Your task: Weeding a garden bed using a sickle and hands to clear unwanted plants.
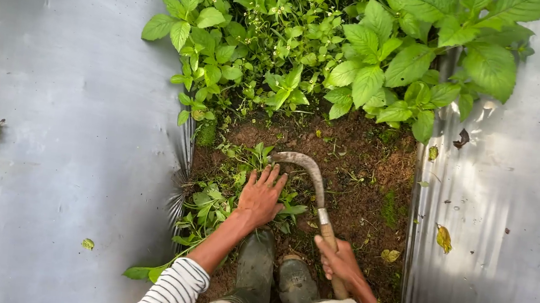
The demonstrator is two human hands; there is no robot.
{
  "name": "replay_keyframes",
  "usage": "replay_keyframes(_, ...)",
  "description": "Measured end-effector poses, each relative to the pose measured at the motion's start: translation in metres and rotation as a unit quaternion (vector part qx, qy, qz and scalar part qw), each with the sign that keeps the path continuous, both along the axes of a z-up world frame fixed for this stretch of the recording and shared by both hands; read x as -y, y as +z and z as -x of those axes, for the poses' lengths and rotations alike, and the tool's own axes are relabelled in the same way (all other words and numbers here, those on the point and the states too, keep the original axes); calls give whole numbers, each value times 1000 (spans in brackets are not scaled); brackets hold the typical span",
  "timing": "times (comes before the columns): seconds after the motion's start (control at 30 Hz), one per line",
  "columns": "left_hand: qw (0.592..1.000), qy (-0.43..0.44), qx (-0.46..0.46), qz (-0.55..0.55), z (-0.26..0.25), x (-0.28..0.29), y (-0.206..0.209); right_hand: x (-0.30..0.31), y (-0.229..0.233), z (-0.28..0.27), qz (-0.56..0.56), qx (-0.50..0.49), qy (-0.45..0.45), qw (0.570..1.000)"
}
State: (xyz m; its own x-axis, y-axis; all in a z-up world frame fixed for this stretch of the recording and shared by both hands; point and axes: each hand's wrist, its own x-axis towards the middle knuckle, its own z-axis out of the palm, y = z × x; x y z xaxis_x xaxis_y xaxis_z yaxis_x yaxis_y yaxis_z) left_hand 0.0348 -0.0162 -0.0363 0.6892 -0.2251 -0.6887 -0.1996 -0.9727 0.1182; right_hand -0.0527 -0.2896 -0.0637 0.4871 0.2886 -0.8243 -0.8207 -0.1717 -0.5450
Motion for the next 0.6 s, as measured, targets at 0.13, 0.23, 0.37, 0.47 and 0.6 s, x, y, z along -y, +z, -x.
replay_keyframes(0.13,999,-5,-26,-27,7,-14,-25,0,-4,-19,38,26,-91,995)
replay_keyframes(0.23,999,44,-17,6,28,-21,-19,-8,-9,-29,21,105,-248,963)
replay_keyframes(0.37,998,51,29,28,43,-26,-19,-25,-25,-21,32,81,-232,969)
replay_keyframes(0.47,999,41,12,22,46,-26,-22,-33,-12,-4,37,30,-99,994)
replay_keyframes(0.6,997,43,61,32,49,-24,-30,-52,28,-15,36,18,8,999)
